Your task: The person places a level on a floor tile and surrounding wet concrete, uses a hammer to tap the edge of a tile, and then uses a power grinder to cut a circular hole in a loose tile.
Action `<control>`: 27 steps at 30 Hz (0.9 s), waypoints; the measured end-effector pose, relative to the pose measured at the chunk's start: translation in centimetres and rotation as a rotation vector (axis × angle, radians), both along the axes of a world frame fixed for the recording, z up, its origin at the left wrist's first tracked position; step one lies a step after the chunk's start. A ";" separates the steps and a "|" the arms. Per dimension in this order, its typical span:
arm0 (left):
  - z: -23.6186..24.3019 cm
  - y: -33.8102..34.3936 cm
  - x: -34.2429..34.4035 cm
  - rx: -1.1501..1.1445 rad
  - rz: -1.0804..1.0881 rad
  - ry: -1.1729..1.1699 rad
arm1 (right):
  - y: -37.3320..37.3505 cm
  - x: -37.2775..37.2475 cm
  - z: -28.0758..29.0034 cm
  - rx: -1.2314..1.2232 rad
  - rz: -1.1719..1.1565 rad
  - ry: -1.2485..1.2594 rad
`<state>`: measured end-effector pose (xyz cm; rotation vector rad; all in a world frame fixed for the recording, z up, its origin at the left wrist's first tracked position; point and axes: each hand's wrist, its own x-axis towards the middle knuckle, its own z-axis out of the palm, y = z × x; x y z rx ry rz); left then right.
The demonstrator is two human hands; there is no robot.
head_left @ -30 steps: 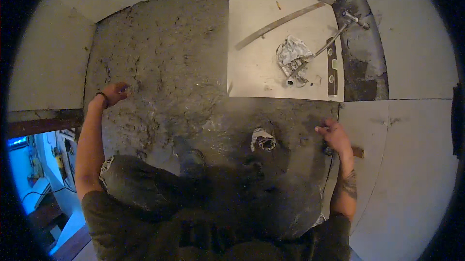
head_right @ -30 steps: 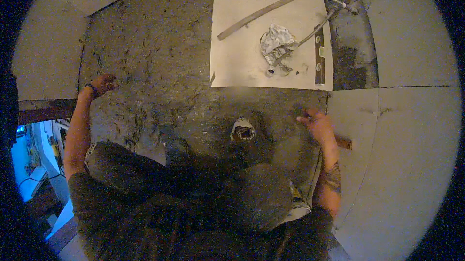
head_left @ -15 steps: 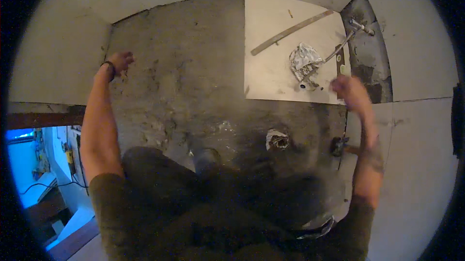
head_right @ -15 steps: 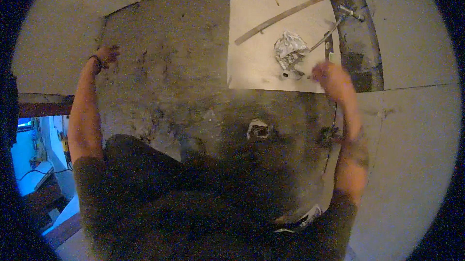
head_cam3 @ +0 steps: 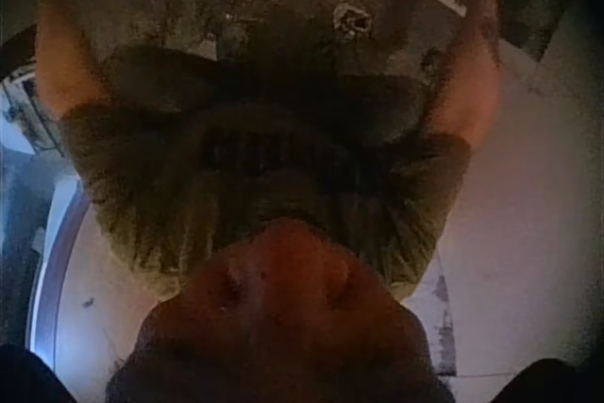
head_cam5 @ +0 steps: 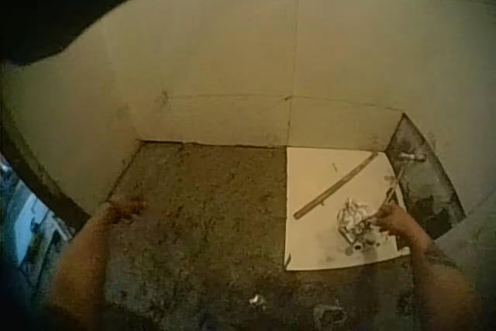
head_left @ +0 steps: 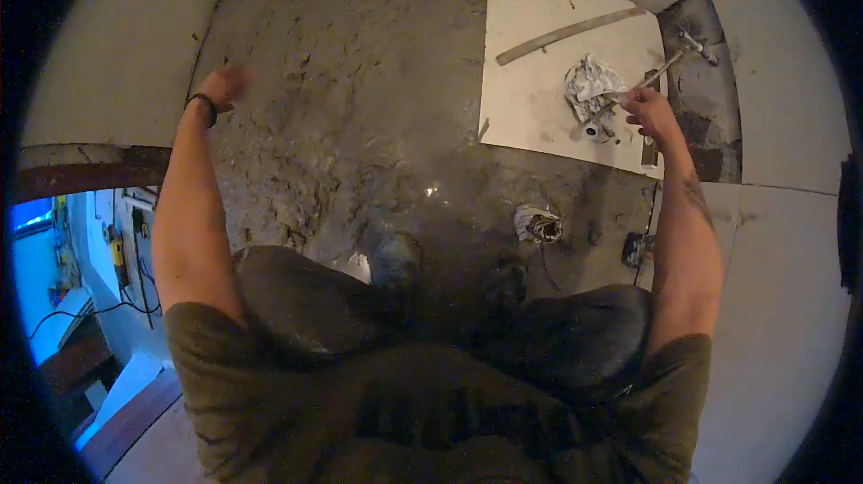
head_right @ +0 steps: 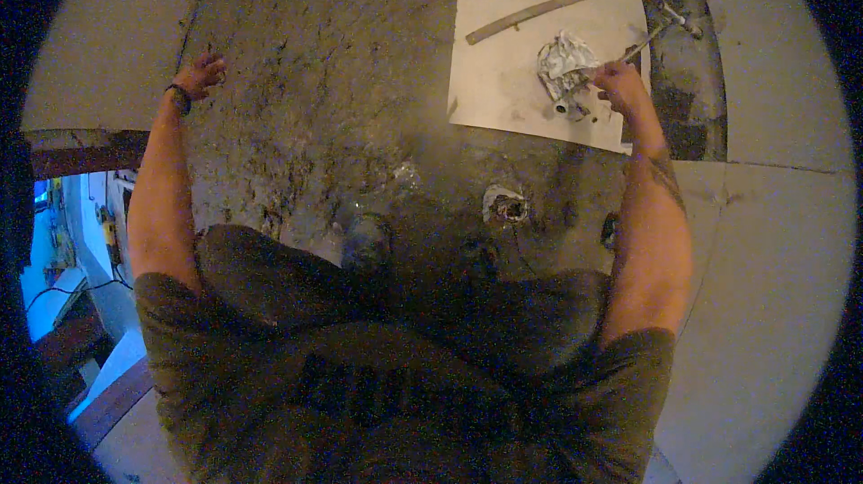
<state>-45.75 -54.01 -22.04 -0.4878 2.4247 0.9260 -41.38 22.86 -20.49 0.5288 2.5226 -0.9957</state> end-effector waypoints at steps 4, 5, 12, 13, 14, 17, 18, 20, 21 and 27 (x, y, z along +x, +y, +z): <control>-0.9 -2.9 2.3 -0.129 -0.098 -0.021 | 1.9 -0.9 -2.1 0.159 0.090 0.214; -0.7 -2.3 3.0 -0.172 -0.131 -0.036 | 1.8 -1.1 -1.8 0.298 0.183 0.283; 1.8 2.8 3.1 -0.032 0.131 -0.097 | 0.3 -2.7 -2.1 0.505 0.114 0.573; 1.8 2.8 2.7 0.002 0.123 -0.061 | 0.2 -2.7 -2.2 0.435 0.061 0.592; 1.5 2.6 1.9 0.000 0.107 -0.052 | 0.4 -2.5 -2.0 0.369 -0.001 0.614; -0.6 1.9 -0.5 0.021 0.060 -0.067 | 1.6 -1.9 -2.4 0.285 0.032 0.540; -1.3 1.3 -0.9 0.020 0.027 -0.084 | 2.4 -1.8 -3.1 0.371 0.071 0.480; -1.3 -0.7 -0.5 -0.011 0.043 -0.135 | -1.0 -1.4 -1.9 0.509 0.270 0.364; -1.9 1.0 -0.8 -0.023 0.047 -0.127 | 0.8 -1.6 -3.5 0.543 0.260 0.386; -8.4 5.5 -4.8 0.162 0.023 -0.214 | 6.2 0.5 -8.5 0.595 0.301 0.047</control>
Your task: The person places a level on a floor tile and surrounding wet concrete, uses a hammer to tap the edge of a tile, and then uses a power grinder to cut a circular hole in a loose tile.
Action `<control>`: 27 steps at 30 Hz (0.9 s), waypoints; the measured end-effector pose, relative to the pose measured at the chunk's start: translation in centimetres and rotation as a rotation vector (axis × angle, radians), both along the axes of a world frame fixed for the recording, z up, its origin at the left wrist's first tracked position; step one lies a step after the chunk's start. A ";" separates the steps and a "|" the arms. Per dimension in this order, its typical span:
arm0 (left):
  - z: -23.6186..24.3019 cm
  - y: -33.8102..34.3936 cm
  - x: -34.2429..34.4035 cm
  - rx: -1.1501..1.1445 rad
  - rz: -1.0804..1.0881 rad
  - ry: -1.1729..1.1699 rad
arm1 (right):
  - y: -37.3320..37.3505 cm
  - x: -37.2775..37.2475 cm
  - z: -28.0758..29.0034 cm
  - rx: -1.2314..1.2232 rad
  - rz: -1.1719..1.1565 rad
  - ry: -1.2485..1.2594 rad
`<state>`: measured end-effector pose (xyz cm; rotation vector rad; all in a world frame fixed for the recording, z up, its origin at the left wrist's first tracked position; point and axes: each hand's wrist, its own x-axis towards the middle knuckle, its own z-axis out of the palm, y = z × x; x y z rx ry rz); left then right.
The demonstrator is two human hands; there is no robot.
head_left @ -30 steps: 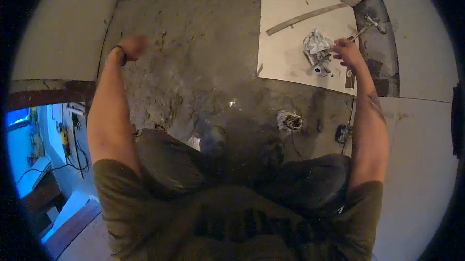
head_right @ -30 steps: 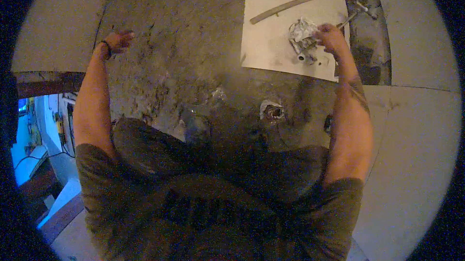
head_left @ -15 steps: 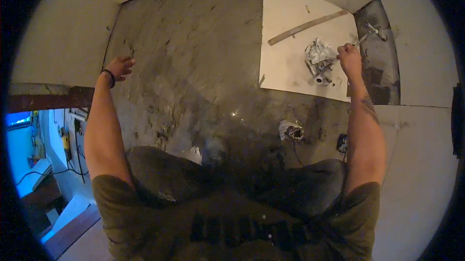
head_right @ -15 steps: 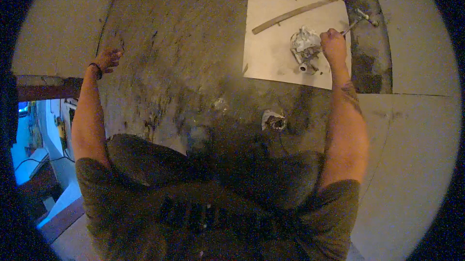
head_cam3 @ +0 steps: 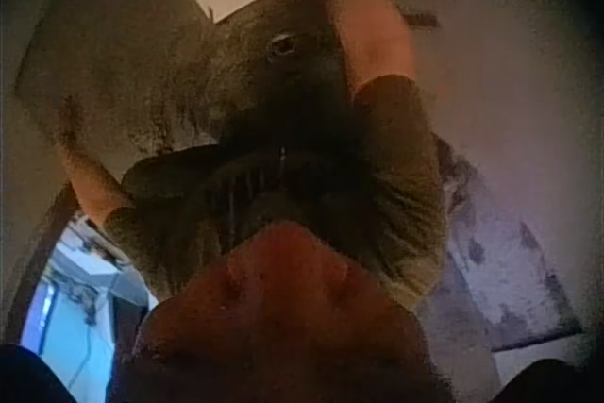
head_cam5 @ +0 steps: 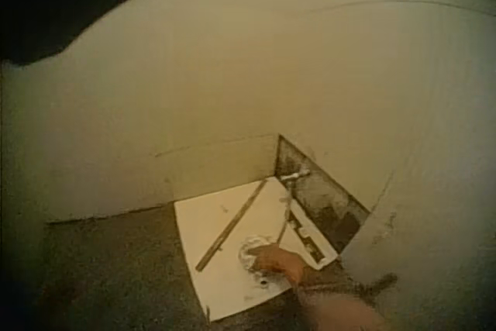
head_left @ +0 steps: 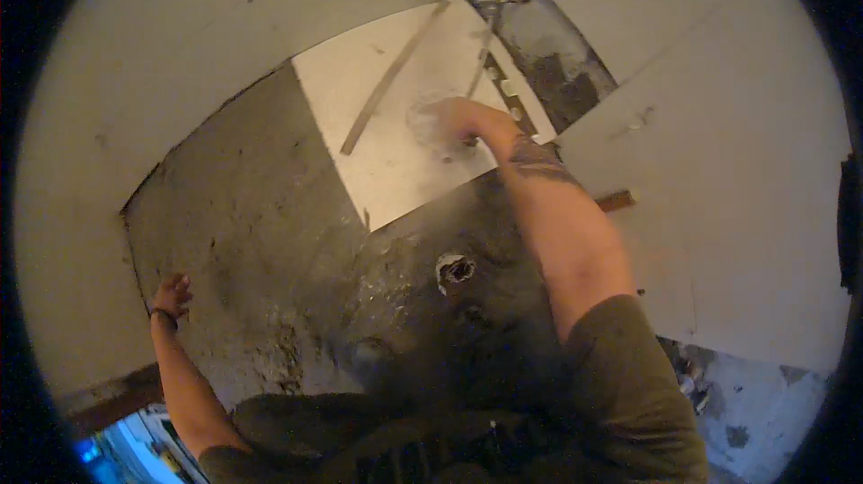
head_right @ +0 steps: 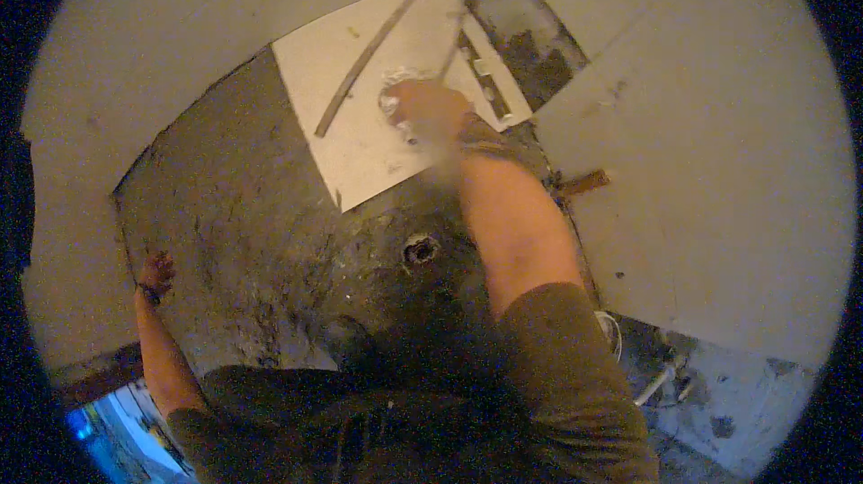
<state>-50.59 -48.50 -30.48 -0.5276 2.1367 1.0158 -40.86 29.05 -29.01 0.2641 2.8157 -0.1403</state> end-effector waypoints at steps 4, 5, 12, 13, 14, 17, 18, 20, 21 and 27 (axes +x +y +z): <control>1.9 -13.0 -1.6 -0.085 -0.503 0.202 | -8.5 2.0 16.5 -0.343 0.334 0.076; 3.4 -15.3 -3.0 -0.093 -0.741 0.331 | -8.0 3.2 19.6 -0.331 0.321 -0.166; -5.6 -1.8 -3.6 -0.270 -0.814 0.097 | 3.7 36.0 14.0 -0.155 0.275 -0.587; -5.0 -1.1 -3.1 -0.168 -0.534 0.009 | 4.2 41.7 12.7 -0.220 0.178 -0.647; -5.2 -0.7 -2.6 -0.059 -0.245 -0.075 | 3.3 45.3 12.8 -0.249 0.041 -0.697; -1.5 -1.0 -2.5 -0.063 -0.229 -0.036 | 0.3 48.9 10.7 -0.330 -0.219 -0.684; -1.6 2.8 -2.3 -0.106 -0.245 -0.003 | -0.7 50.2 11.5 -0.317 -0.298 -0.676; -0.3 6.7 -3.1 -0.120 -0.219 0.069 | -2.0 51.3 11.4 -0.325 -0.384 -0.633; -0.7 5.9 -3.5 -0.079 -0.180 0.100 | -2.5 51.6 10.9 -0.337 -0.408 -0.614; 1.2 6.3 -1.3 -0.086 -0.052 0.122 | -4.2 51.8 10.9 -0.300 -0.471 -0.573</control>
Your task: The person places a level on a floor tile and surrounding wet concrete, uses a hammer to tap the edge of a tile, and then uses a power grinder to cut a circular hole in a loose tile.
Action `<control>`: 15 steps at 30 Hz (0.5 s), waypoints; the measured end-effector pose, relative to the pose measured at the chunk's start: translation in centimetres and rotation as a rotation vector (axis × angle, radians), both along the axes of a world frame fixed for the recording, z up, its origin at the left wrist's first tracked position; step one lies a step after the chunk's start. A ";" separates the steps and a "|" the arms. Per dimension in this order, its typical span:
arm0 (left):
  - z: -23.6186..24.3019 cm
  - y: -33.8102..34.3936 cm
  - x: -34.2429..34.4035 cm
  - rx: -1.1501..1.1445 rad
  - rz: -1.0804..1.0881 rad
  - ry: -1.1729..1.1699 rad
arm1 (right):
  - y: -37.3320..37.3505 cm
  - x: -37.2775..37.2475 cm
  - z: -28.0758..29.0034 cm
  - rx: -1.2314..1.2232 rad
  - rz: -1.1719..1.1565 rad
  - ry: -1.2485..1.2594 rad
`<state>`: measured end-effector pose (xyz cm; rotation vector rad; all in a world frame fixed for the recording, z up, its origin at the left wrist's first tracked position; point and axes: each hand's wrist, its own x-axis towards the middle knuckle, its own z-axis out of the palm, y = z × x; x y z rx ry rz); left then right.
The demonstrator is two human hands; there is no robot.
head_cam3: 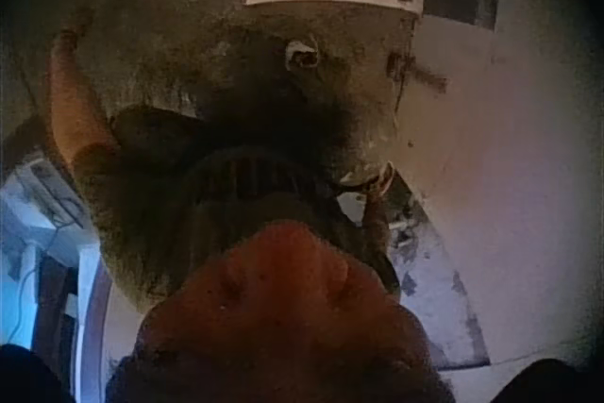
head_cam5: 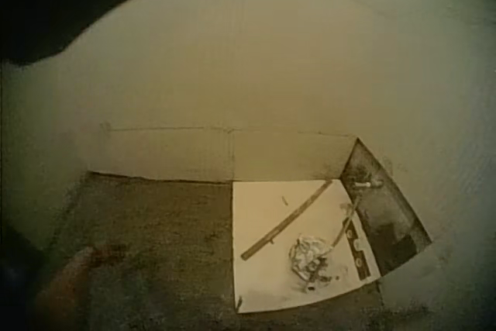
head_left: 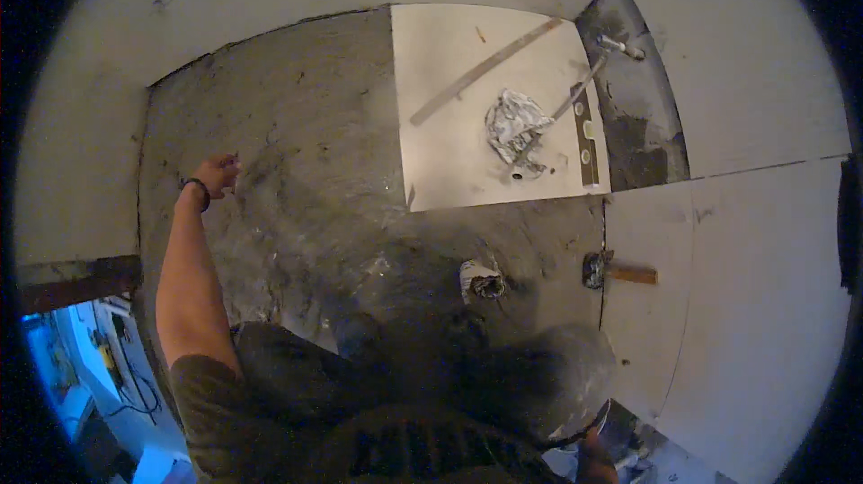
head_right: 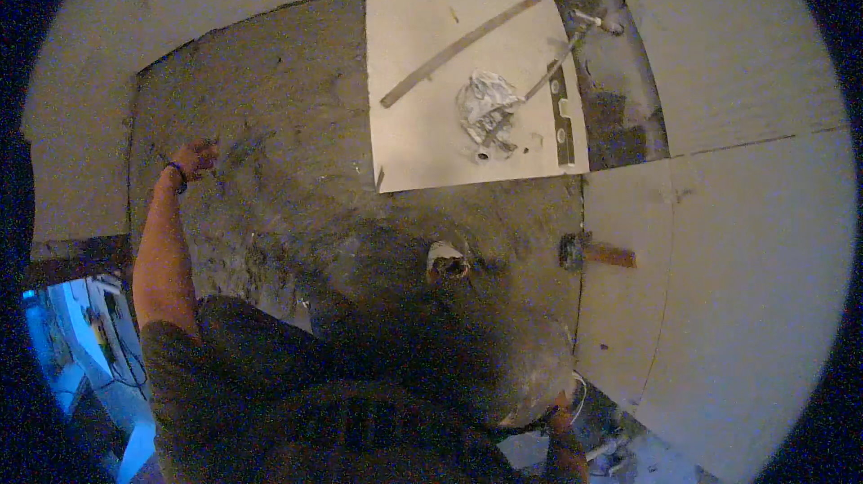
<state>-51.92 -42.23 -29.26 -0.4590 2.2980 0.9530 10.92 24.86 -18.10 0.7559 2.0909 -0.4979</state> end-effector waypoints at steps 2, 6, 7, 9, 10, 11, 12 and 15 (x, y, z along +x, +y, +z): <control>1.3 -0.3 1.0 -0.267 -0.198 -0.088 | 0.0 0.0 -0.1 0.009 -0.002 0.009; -2.2 -7.5 1.3 -0.185 -0.696 0.210 | 0.1 -0.2 -1.0 0.003 -0.001 0.022; -2.6 -6.5 1.1 -0.206 -0.547 0.110 | 0.2 -0.1 -0.9 0.015 -0.002 0.018; -1.1 -5.5 1.6 -0.243 -0.370 0.004 | 0.3 -0.7 -1.4 0.011 0.023 0.017; 0.0 -3.9 1.5 -0.197 -0.225 -0.022 | 0.2 -0.7 -1.3 0.014 0.026 0.017; 0.0 -1.9 1.0 -0.140 -0.087 -0.049 | 0.0 -0.4 -0.9 0.031 0.011 0.015; -0.1 -1.2 0.7 -0.125 -0.121 -0.015 | 0.1 -0.4 -1.0 0.032 0.011 0.014; 0.9 0.5 0.4 -0.106 -0.138 0.022 | 0.2 -0.8 -0.9 0.035 0.015 0.004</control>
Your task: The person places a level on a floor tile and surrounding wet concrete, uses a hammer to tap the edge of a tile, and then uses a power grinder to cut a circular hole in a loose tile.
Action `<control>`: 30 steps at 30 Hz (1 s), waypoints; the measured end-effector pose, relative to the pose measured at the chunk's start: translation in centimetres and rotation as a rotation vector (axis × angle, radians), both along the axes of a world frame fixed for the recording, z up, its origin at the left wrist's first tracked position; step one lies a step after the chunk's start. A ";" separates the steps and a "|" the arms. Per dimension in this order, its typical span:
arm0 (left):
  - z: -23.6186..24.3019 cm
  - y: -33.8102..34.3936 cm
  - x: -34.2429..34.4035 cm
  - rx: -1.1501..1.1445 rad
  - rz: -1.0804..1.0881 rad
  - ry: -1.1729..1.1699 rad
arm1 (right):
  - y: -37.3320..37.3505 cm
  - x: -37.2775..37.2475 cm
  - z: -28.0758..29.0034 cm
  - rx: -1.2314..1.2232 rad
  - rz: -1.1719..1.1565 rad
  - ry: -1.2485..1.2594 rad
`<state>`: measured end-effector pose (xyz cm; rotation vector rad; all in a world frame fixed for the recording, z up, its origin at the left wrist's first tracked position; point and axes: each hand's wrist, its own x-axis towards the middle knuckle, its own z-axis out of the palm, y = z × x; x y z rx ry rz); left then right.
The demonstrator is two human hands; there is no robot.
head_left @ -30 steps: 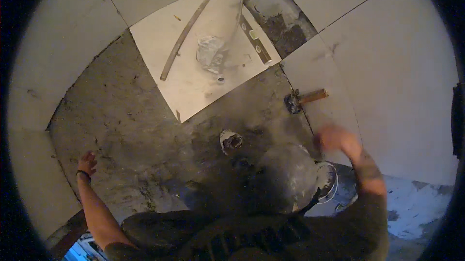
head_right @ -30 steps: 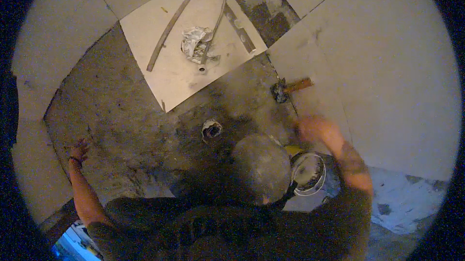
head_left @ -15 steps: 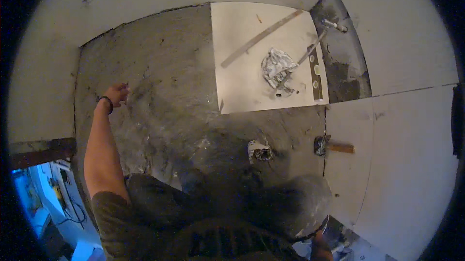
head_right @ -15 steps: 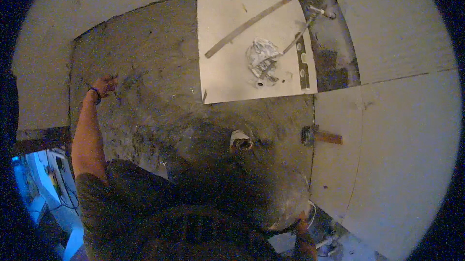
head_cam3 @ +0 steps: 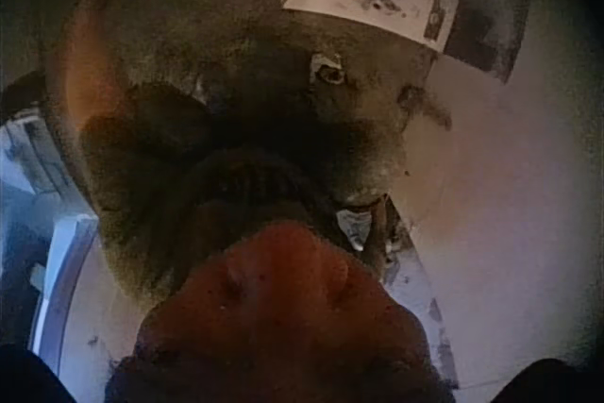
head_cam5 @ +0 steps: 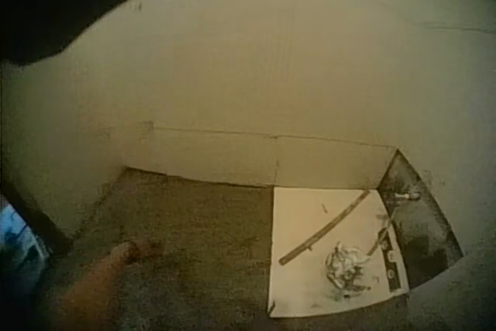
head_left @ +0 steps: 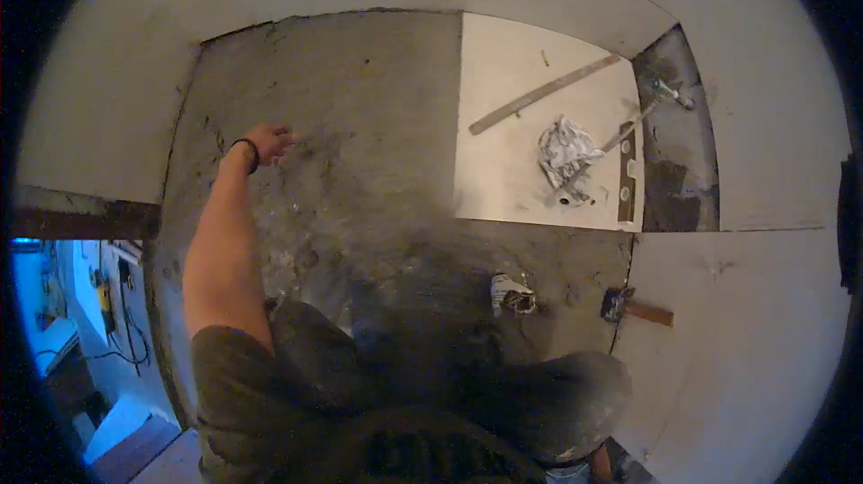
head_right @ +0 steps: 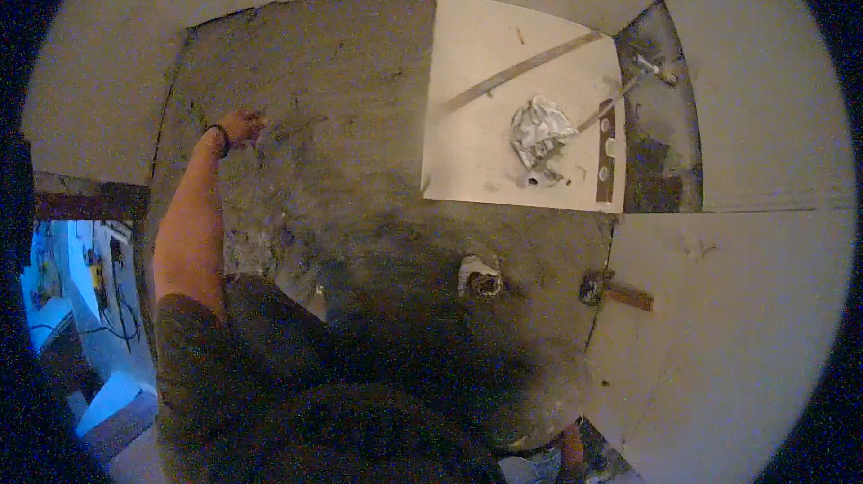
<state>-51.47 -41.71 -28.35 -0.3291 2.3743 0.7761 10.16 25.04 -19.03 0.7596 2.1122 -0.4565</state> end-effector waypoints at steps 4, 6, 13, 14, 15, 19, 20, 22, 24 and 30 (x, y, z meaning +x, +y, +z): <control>1.6 0.4 0.4 -0.089 -0.066 -0.078 | 0.1 -1.5 -0.3 0.003 0.039 -0.008; 1.5 1.0 0.9 -0.062 -0.028 -0.053 | 0.1 -1.9 -0.3 0.014 0.054 -0.017; -0.2 1.7 0.6 -0.026 0.034 -0.059 | -0.1 -1.9 1.0 0.047 0.069 -0.037; -1.6 0.2 0.2 -0.031 0.037 -0.056 | -0.1 -1.9 1.1 0.049 0.076 -0.033; -3.8 -3.2 -0.2 -0.036 -0.161 0.020 | -0.2 -1.8 0.8 0.031 0.089 -0.022; -3.8 -5.6 -2.5 -0.168 -0.497 0.293 | -0.1 -1.3 0.8 -0.025 0.115 0.002; -2.4 -4.6 -2.8 -0.204 -0.540 0.365 | 0.3 -1.3 1.3 -0.032 0.127 0.014; 1.4 1.5 -3.9 0.010 0.217 0.592 | 1.1 -1.1 4.1 0.004 0.151 0.006; 8.0 2.8 -3.2 0.155 0.315 0.703 | 1.0 -2.7 6.2 -0.023 0.245 0.010; 22.7 0.6 9.8 -0.339 -0.191 0.184 | 0.3 -14.4 14.4 -0.050 0.613 0.049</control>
